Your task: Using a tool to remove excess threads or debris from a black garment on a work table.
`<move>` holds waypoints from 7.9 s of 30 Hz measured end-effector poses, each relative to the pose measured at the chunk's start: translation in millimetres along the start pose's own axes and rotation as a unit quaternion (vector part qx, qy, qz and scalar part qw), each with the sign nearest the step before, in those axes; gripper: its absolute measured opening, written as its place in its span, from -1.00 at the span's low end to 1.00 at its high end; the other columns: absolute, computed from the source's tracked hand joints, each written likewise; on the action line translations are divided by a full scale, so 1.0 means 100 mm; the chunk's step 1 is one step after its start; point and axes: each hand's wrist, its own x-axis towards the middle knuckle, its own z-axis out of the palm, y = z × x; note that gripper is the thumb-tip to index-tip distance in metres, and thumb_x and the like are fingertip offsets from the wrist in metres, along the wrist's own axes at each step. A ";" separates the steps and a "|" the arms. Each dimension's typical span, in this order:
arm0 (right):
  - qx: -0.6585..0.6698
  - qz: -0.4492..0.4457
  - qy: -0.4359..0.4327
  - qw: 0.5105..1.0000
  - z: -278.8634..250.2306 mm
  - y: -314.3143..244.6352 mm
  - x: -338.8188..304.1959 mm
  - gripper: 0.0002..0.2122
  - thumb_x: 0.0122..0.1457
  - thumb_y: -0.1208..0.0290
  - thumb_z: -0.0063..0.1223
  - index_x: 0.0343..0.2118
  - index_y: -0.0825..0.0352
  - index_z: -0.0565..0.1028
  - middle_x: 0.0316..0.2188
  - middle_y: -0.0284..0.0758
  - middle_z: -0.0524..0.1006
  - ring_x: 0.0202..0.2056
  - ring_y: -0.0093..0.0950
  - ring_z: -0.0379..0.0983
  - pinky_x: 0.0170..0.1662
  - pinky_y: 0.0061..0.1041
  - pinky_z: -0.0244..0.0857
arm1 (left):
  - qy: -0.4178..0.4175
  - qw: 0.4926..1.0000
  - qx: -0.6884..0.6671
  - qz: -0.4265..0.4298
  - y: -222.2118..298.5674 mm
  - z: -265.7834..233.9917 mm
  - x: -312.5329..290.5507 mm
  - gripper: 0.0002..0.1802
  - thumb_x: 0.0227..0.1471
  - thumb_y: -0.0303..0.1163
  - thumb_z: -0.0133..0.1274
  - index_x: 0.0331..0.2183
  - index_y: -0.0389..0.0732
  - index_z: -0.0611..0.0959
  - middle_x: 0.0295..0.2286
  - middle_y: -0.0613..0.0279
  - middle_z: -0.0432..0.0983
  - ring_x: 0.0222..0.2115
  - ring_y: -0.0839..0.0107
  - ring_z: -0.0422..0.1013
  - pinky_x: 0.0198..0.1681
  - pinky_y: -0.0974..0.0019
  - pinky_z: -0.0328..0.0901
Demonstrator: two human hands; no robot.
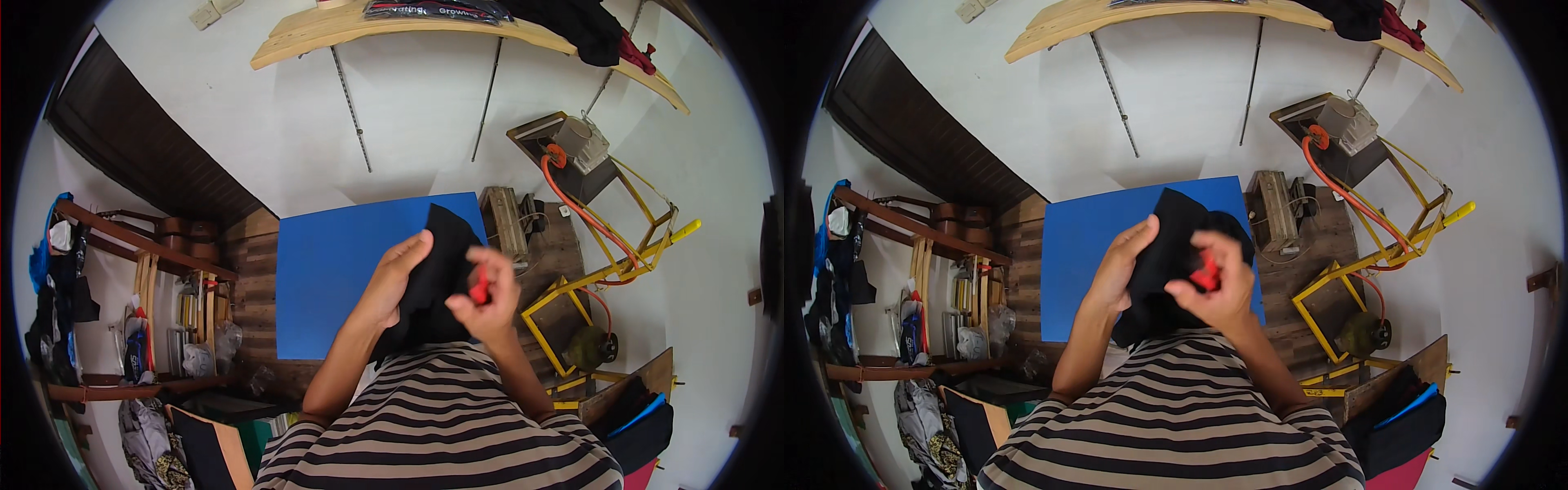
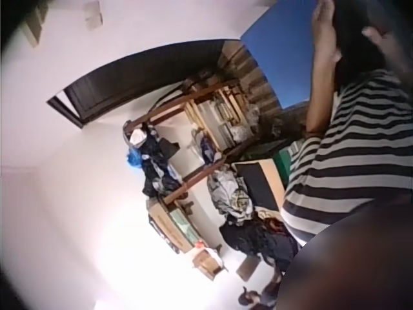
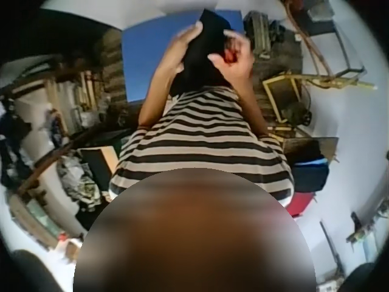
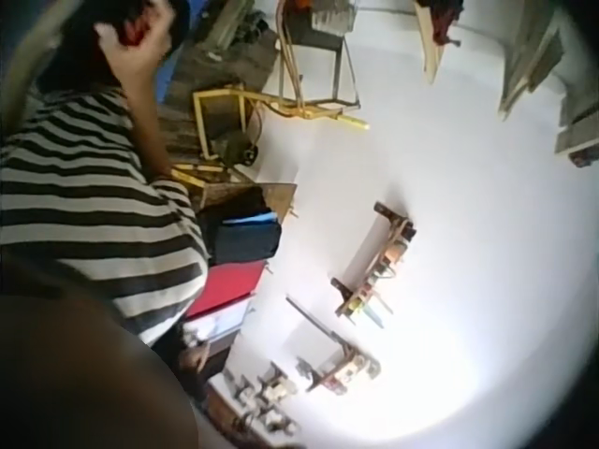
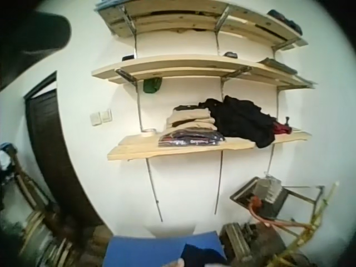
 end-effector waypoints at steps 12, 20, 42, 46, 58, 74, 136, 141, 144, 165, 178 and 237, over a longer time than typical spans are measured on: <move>0.153 0.324 -0.148 0.922 -0.34 -0.08 0.40 -0.78 0.03 0.41 0.27 -0.42 0.32 0.40 -0.60 -0.57 0.28 -0.59 -0.77 0.11 -0.54 -0.73 -0.02 | -0.153 0.972 0.173 0.046 -0.19 -0.40 -0.03 -0.73 0.16 -0.18 0.02 -0.42 -0.17 0.49 -0.51 0.53 0.37 -0.50 0.77 0.26 -0.45 0.62 0.16; 0.064 0.259 -0.060 0.962 -0.29 -0.24 0.50 -0.73 0.06 0.35 0.26 -0.51 0.30 0.34 -0.61 -0.58 0.21 -0.53 -0.75 0.08 -0.46 -0.73 -0.01 | -0.058 0.956 0.233 0.172 -0.64 -0.64 0.06 -0.66 -0.05 -0.55 0.23 -0.32 -0.18 0.36 -0.43 0.39 0.37 -0.40 0.64 0.32 -0.33 0.54 0.20; 0.083 0.272 0.027 0.958 -0.27 -0.31 0.54 -0.75 0.07 0.33 0.26 -0.46 0.31 0.38 -0.60 -0.62 0.23 -0.55 -0.80 0.07 -0.49 -0.77 -0.06 | 0.058 0.866 0.315 0.385 -0.74 -0.81 -0.28 -0.80 0.06 -0.51 0.12 -0.38 -0.24 0.39 -0.41 0.29 0.35 -0.39 0.54 0.29 -0.23 0.50 0.21; 0.061 0.261 0.042 0.963 -0.30 -0.28 0.55 -0.75 0.07 0.32 0.26 -0.46 0.32 0.39 -0.61 -0.61 0.24 -0.55 -0.79 0.07 -0.48 -0.76 -0.06 | 0.112 0.884 0.305 0.337 -0.67 -0.81 -0.37 -0.82 0.08 -0.49 0.11 -0.38 -0.25 0.40 -0.44 0.33 0.37 -0.40 0.59 0.28 -0.27 0.52 0.20; 0.035 0.238 0.046 0.970 -0.25 -0.33 0.62 -0.79 0.07 0.38 0.24 -0.45 0.33 0.39 -0.59 -0.62 0.27 -0.53 -0.79 0.09 -0.47 -0.75 -0.02 | 0.065 0.893 0.309 0.321 -0.58 -0.74 -0.43 -0.78 0.02 -0.49 0.18 -0.34 -0.28 0.45 -0.56 0.42 0.33 -0.52 0.68 0.20 -0.44 0.57 0.13; 0.036 0.182 0.021 0.982 -0.24 -0.13 0.86 -0.76 0.07 0.34 0.26 -0.45 0.35 0.40 -0.59 -0.58 0.31 -0.54 -0.78 0.11 -0.48 -0.76 0.01 | 0.141 0.739 0.458 0.474 -0.44 -0.68 -0.47 -0.71 -0.11 -0.50 0.19 -0.63 -0.28 0.39 -0.72 0.17 0.23 -0.78 0.40 0.11 -0.72 0.34 -0.01; -0.151 -0.047 -0.052 0.986 0.71 -0.48 0.11 -0.74 -0.05 0.46 0.30 -0.40 0.37 0.39 -0.51 -0.24 0.50 -0.61 -0.37 0.47 -0.59 -0.53 0.33 | -0.033 0.960 -0.249 0.120 0.01 -0.56 -0.89 -0.44 0.16 -0.23 -0.30 0.11 -0.37 0.29 0.05 0.04 0.34 0.05 0.26 0.31 0.14 0.22 0.15; -0.174 -0.029 -0.034 0.984 0.73 -0.57 0.02 -0.75 -0.05 0.46 0.30 -0.44 0.39 0.39 -0.55 -0.24 0.49 -0.61 -0.37 0.47 -0.59 -0.52 0.34 | -0.057 0.965 -0.232 0.106 -0.01 -0.58 -0.92 -0.45 0.15 -0.23 -0.24 0.08 -0.37 0.33 0.02 0.08 0.36 0.04 0.33 0.31 0.14 0.29 0.13; -0.201 -0.049 -0.049 0.977 0.75 -0.59 0.00 -0.74 -0.05 0.46 0.30 -0.42 0.39 0.39 -0.55 -0.23 0.49 -0.61 -0.37 0.47 -0.59 -0.52 0.34 | -0.045 0.967 -0.225 0.109 0.00 -0.60 -0.93 -0.46 0.15 -0.23 -0.23 0.08 -0.37 0.34 0.02 0.08 0.37 0.04 0.33 0.31 0.15 0.29 0.13; -0.184 -0.051 -0.030 0.981 0.95 -0.53 0.00 -0.76 -0.05 0.48 0.29 -0.45 0.40 0.39 -0.56 -0.25 0.49 -0.62 -0.40 0.48 -0.60 -0.56 0.35 | -0.049 0.965 -0.232 0.116 0.05 -0.71 -0.83 -0.51 0.15 -0.25 -0.23 0.03 -0.35 0.38 -0.03 0.10 0.41 0.02 0.36 0.32 0.13 0.32 0.14; -0.134 0.001 -0.036 0.990 0.99 -0.55 0.00 -0.79 -0.03 0.52 0.27 -0.46 0.41 0.40 -0.59 -0.24 0.49 -0.64 -0.45 0.46 -0.60 -0.59 0.32 | -0.053 0.968 -0.209 0.126 0.12 -0.72 -0.75 -0.53 0.15 -0.25 -0.22 0.01 -0.33 0.39 -0.11 0.15 0.44 -0.07 0.41 0.36 0.06 0.35 0.18; -0.133 0.120 -0.094 0.979 1.05 -0.56 0.04 -0.71 0.04 0.35 0.21 -0.28 0.37 0.37 -0.58 -0.26 0.48 -0.60 -0.41 0.43 -0.49 -0.50 0.32 | -0.122 0.941 -0.298 0.106 -0.01 -1.21 -0.82 -0.31 0.03 -0.24 -0.10 0.11 -0.48 0.25 0.06 -0.12 0.30 0.05 0.13 0.31 0.16 0.16 0.17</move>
